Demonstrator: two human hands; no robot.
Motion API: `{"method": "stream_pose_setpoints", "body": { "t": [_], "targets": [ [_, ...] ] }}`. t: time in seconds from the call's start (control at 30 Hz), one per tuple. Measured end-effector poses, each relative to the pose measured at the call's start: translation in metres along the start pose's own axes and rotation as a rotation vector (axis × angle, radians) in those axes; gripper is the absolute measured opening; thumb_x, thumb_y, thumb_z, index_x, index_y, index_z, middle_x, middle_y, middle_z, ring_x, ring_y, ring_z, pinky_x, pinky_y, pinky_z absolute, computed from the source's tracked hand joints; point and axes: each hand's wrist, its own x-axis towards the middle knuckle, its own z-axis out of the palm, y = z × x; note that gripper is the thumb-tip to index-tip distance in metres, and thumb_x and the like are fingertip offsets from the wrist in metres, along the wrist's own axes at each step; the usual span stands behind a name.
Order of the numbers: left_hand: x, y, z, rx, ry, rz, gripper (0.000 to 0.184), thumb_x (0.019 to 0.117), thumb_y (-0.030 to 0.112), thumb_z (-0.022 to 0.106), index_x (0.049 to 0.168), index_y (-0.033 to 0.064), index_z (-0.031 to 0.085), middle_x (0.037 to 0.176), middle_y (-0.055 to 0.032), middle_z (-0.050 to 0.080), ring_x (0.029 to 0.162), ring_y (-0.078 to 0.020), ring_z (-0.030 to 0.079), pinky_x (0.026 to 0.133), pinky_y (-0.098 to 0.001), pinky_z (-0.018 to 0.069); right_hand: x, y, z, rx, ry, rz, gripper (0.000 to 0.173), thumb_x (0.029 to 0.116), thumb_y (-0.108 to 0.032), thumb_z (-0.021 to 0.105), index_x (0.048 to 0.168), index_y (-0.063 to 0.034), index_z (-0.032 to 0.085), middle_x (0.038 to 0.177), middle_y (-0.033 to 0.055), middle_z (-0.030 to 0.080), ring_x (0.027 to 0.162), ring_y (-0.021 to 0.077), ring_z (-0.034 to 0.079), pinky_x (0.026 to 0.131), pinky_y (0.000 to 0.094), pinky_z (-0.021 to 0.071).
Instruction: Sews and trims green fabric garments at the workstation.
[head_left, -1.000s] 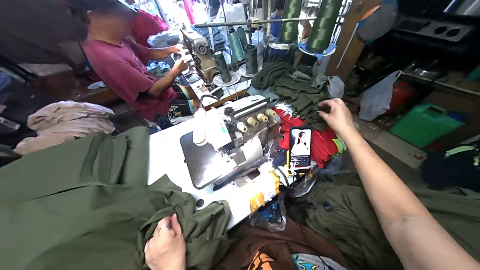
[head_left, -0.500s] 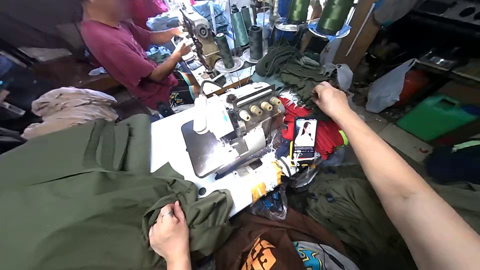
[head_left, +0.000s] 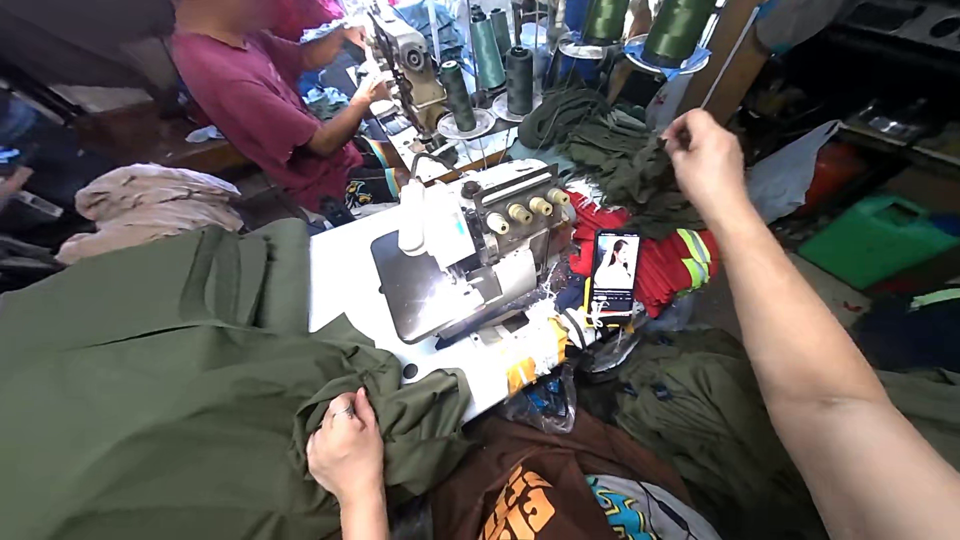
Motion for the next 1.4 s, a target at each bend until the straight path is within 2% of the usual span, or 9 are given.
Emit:
{"method": "stream_pose_setpoints", "body": {
  "t": [0.23,0.37,0.57,0.77,0.93,1.07,1.2,1.33,1.4],
  "targets": [
    [0.009,0.036,-0.042,-0.396,0.11,-0.051,0.039,0.0946,0.023,0.07,0.122,-0.0045,0.066,0.125,-0.0304,0.063,0.122,-0.0463,0.057,0.101,-0.0596,0.0427,-0.084,-0.088,-0.051,0.254,0.007,-0.263,0.021,0.1009,-0.014,0.06,0.118,-0.0023,0.064,0.101,0.0135,0.069,0.084,0.0185,0.066,0.076,0.0386,0.0564],
    [0.0,0.101,-0.087,-0.985,-0.229,0.109,0.066,0.0928,0.035,0.075,0.142,-0.0038,0.051,0.142,-0.0178,0.057,0.135,-0.0213,0.052,0.113,-0.0387,0.0444,-0.163,-0.136,0.003,0.519,-0.374,-0.511,0.013,0.0911,-0.012,0.071,0.104,-0.0107,0.07,0.086,0.0005,0.069,0.07,0.0093,0.065,0.061,0.0321,0.0581],
    [-0.015,0.117,-0.092,-1.414,-0.554,-0.266,0.015,0.088,-0.003,0.073,0.103,-0.0027,0.072,0.1,-0.0078,0.075,0.09,-0.0129,0.073,0.084,-0.0304,0.0618,-0.212,-0.14,0.067,0.771,-0.695,-0.408,0.014,0.0972,-0.021,0.064,0.104,-0.0114,0.072,0.086,-0.0023,0.07,0.075,0.0014,0.062,0.07,0.0217,0.0537],
    [-0.015,0.104,-0.089,-1.562,-0.745,-0.533,0.036,0.0885,-0.004,0.07,0.123,-0.004,0.061,0.094,-0.0053,0.072,0.085,-0.0122,0.07,0.079,-0.0298,0.06,-0.211,-0.115,0.092,0.873,-0.773,-0.209,0.01,0.0957,-0.014,0.066,0.103,-0.0092,0.072,0.092,-0.0027,0.07,0.082,0.0,0.064,0.077,0.0192,0.0546],
    [-0.014,0.102,-0.091,-1.704,-0.879,-0.651,0.041,0.0859,-0.005,0.068,0.123,0.0022,0.054,0.087,-0.0004,0.073,0.078,-0.009,0.071,0.076,-0.0276,0.0605,-0.208,-0.099,0.106,0.923,-0.651,-0.051,0.01,0.0928,-0.009,0.069,0.103,-0.0081,0.07,0.084,-0.0025,0.069,0.07,0.0007,0.062,0.063,0.0182,0.052],
    [-0.013,0.104,-0.088,-1.673,-0.866,-0.441,0.04,0.0897,-0.004,0.068,0.127,0.0008,0.054,0.097,-0.0018,0.068,0.087,-0.0108,0.068,0.08,-0.0299,0.0586,-0.208,-0.088,0.107,0.772,-0.853,-0.204,0.02,0.1021,-0.02,0.06,0.108,-0.0076,0.075,0.1,0.0002,0.073,0.088,0.0002,0.065,0.084,0.0226,0.0542],
    [0.001,0.108,-0.098,-1.295,-1.007,0.075,0.034,0.0944,0.003,0.067,0.128,-0.0001,0.06,0.104,-0.0031,0.067,0.091,-0.0068,0.065,0.082,-0.0248,0.056,-0.21,-0.094,0.105,0.923,-0.9,-0.186,0.027,0.1079,-0.02,0.048,0.113,-0.0068,0.071,0.099,-0.0014,0.07,0.065,-0.0018,0.056,0.06,0.0161,0.0499],
    [0.018,0.118,-0.117,-1.011,-1.089,0.368,0.026,0.0947,0.014,0.071,0.119,0.0043,0.068,0.094,-0.0022,0.072,0.081,-0.0032,0.064,0.077,-0.0211,0.0536,-0.223,-0.115,0.104,1.318,-1.09,-0.137,0.03,0.1089,-0.016,0.043,0.12,-0.0009,0.067,0.109,0.0026,0.072,0.095,0.0082,0.069,0.088,0.0275,0.0581],
    [0.024,0.115,-0.123,-1.0,-1.022,0.413,0.019,0.094,0.015,0.073,0.11,0.0042,0.072,0.095,-0.002,0.074,0.085,-0.0028,0.068,0.081,-0.0217,0.0555,-0.236,-0.123,0.106,1.423,-1.205,-0.154,0.028,0.1079,-0.016,0.045,0.122,-0.0067,0.067,0.098,-0.0068,0.069,0.088,0.0008,0.064,0.082,0.0223,0.055]
  ]
}}
